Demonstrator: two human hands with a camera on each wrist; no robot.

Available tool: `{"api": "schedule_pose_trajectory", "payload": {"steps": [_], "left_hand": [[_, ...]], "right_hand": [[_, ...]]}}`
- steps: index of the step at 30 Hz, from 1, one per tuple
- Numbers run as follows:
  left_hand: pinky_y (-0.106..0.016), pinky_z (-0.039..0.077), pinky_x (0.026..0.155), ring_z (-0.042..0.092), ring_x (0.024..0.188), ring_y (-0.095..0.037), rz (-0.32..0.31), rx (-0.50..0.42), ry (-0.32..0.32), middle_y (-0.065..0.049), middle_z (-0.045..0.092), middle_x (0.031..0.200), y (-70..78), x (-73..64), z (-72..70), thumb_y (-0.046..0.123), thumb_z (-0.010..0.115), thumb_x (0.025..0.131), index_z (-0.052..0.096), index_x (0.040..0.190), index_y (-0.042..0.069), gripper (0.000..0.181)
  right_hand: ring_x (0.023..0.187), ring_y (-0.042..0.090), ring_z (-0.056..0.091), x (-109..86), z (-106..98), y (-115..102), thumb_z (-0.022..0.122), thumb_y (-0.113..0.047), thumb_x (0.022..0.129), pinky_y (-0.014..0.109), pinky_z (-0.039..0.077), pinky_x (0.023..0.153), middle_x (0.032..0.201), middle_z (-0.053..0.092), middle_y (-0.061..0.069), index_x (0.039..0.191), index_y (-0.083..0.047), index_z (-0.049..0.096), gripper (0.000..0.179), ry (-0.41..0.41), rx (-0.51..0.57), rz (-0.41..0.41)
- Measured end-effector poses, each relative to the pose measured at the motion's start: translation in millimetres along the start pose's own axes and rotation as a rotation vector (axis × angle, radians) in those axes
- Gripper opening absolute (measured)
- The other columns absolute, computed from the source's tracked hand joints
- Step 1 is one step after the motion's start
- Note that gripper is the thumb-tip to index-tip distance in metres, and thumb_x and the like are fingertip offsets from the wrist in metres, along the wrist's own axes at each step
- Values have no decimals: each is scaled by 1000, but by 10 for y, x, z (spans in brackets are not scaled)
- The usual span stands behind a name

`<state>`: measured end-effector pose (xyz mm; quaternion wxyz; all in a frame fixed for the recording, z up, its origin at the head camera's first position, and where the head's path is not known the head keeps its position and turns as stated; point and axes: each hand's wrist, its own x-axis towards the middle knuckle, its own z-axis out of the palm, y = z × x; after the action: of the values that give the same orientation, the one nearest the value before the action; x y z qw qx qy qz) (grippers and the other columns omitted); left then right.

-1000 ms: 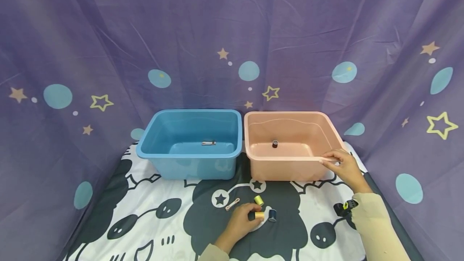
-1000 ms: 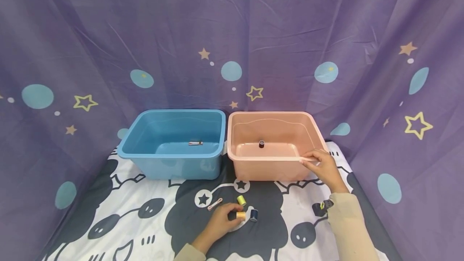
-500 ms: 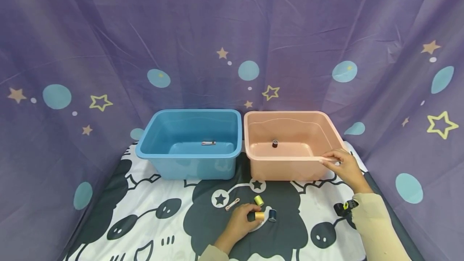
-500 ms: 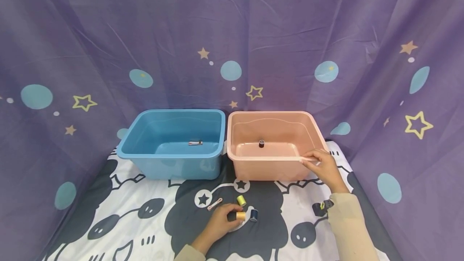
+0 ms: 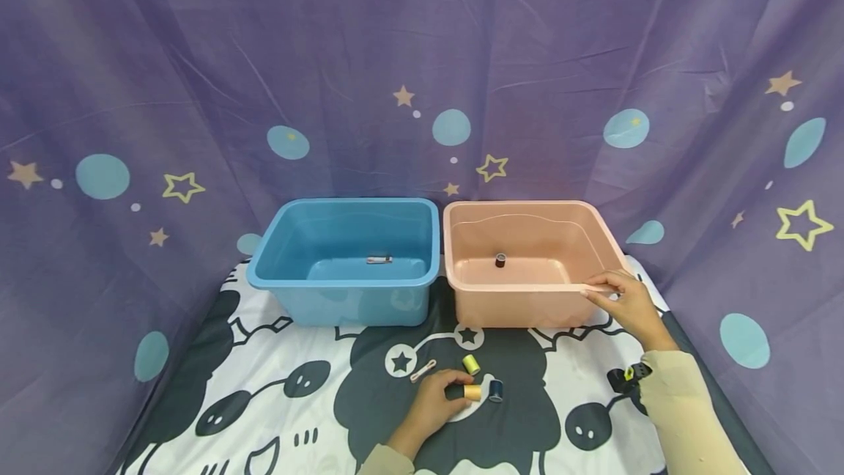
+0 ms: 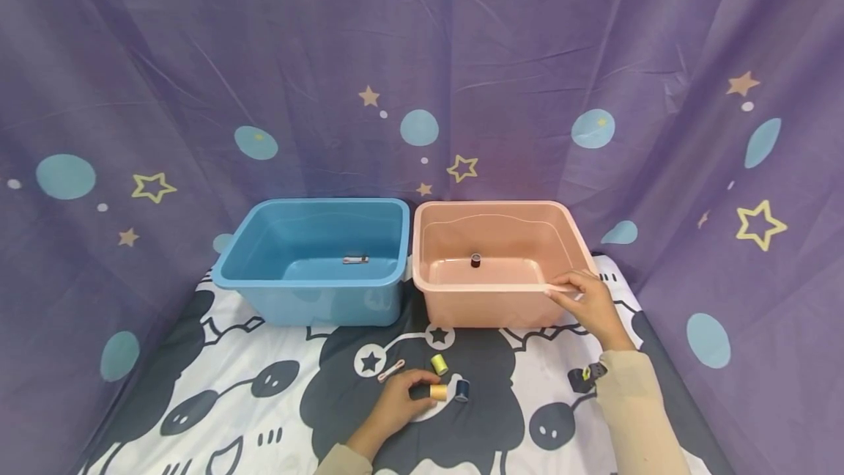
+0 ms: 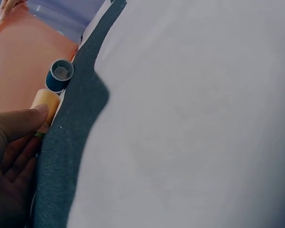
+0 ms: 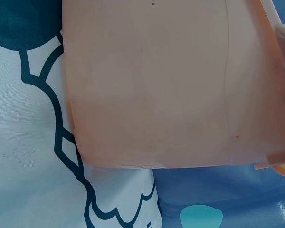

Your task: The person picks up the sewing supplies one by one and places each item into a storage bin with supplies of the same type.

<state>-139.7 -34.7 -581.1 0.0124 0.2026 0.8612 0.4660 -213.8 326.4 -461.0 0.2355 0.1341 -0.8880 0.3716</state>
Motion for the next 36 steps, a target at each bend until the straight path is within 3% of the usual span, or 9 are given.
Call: {"api": "schedule_pose_trajectory", "payload": {"steps": [7,36], "left_hand": [[-32,46,91,62,98,-12,-18,-10,0,7,69,97,-14,-3,12,6,80,70,72,99,15,32],[-34,47,88,62,97,-12,11,32,24,8,69,97,-1,-24,28,9,78,73,72,98,17,27]], "right_hand": [[81,-2,48,-16,-4,5,78,-10,76,23,40,68,85,65,0,87,-10,72,12,-5,-2,18],[82,0,47,-1,0,1,77,-14,79,30,40,69,86,66,2,88,-9,72,11,-22,-8,33]]}}
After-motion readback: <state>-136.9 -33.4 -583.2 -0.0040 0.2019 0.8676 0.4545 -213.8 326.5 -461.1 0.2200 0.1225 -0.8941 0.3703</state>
